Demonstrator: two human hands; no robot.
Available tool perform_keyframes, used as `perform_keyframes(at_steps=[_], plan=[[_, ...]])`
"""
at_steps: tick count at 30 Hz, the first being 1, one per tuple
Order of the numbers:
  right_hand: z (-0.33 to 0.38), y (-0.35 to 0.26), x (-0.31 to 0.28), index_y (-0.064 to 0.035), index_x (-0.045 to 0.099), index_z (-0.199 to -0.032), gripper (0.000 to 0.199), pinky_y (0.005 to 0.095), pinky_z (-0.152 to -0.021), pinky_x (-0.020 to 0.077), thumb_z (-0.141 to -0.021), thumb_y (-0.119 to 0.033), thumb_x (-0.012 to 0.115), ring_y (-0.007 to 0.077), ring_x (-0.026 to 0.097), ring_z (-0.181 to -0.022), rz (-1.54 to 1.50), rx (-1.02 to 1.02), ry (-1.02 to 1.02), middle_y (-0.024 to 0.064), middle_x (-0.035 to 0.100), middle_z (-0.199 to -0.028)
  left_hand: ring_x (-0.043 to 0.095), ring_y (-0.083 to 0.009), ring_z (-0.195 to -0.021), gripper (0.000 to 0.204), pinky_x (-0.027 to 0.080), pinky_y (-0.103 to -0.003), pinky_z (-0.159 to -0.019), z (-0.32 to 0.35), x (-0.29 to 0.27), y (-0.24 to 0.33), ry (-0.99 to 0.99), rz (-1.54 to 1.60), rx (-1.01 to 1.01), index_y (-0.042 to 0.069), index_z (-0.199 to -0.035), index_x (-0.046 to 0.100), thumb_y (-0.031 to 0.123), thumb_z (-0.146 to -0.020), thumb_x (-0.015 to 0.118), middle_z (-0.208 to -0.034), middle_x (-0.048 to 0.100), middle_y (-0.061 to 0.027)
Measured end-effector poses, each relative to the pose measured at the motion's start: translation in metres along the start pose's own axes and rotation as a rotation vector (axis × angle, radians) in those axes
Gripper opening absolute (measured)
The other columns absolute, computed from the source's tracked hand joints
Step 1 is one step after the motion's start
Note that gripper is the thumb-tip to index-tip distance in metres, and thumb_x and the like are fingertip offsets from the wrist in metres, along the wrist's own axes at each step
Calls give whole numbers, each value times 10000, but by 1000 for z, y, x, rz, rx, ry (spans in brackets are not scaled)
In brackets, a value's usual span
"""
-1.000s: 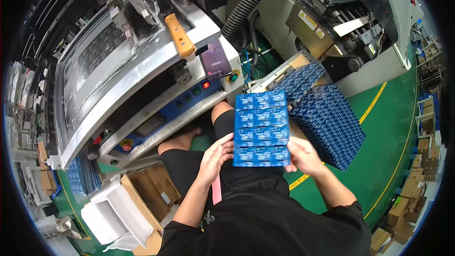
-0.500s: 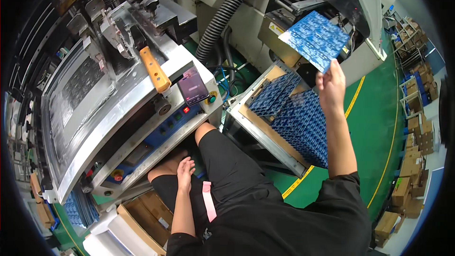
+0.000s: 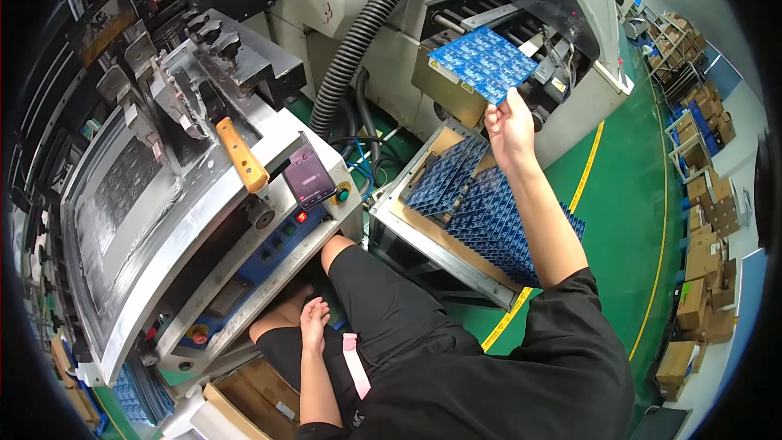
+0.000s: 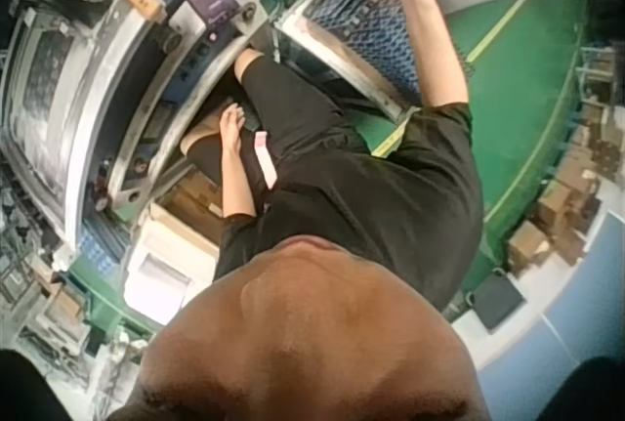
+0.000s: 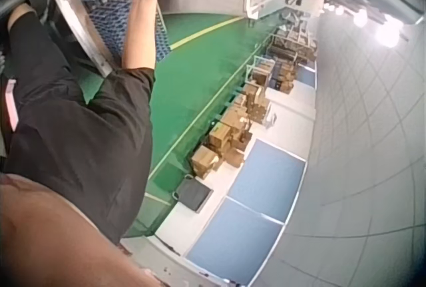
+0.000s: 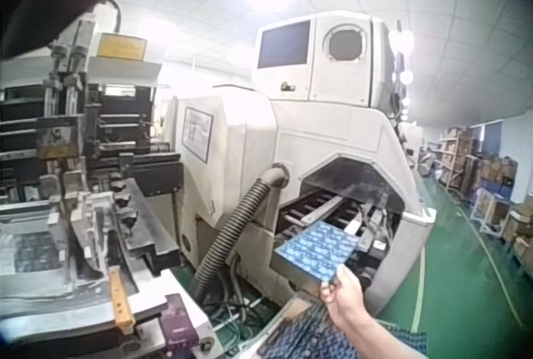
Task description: Operating a surface-mount technology (SMT) machine interface and inspecting/sorting printed circuit boards at a workstation.
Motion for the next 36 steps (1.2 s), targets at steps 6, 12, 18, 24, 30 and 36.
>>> perform_keyframes(at_steps=[6,12,18,24,30,36], plan=[[-14,4,-13,-74,525,-931,285,225,-560,440,-1064,-300,412,114,520,-635,-50,13,20,43,571,-767,590,-110,-949,267,490,-265,-850,-6,-1,-7,-6,3,-4,72,-1220,588,242,-1018,548,-1078,629,-29],[-35,1,-21,-64,545,-961,309,217,-561,442,-1063,-323,410,116,533,-650,-187,-6,53,48,581,-780,609,-107,-930,258,522,-255,-810,-15,-5,-12,5,-8,25,82,-1230,598,222,-1029,516,-1071,642,-29],[-40,16,-46,-28,592,-1032,402,199,-558,443,-1049,-396,430,116,566,-687,-202,15,168,47,595,-793,609,-106,-929,258,521,-252,-810,-25,-6,-22,14,17,32,79,-1231,596,216,-1028,519,-1068,642,-28],[-48,30,-38,3,609,-1125,518,197,-557,444,-1045,-461,391,93,571,-695,-317,122,93,19,589,-769,609,-110,-934,267,519,-255,-817,-32,-4,-26,-3,-4,37,77,-1243,593,215,-1024,525,-1083,644,-28],[186,171,90,-38,636,-1119,536,219,-577,455,-1061,-461,311,98,558,-654,15,841,-626,0,589,-769,600,-115,-988,303,501,-266,-869,-20,-14,-20,7,-28,128,67,-1267,581,219,-1006,564,-1096,649,-40],[356,333,44,-109,630,-1204,266,220,-761,482,-1003,-272,567,92,586,-863,59,1362,-761,-17,623,-957,602,-94,-612,259,479,-204,-523,89,-14,111,102,-172,243,76,-1194,614,191,-963,630,-869,687,-38]])
Point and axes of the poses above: each hand's wrist, its own z-axis away from the middle knuckle, its own x-axis out of the palm, y = z × x, the point moved 8 cm from there along -z, towards the middle knuckle
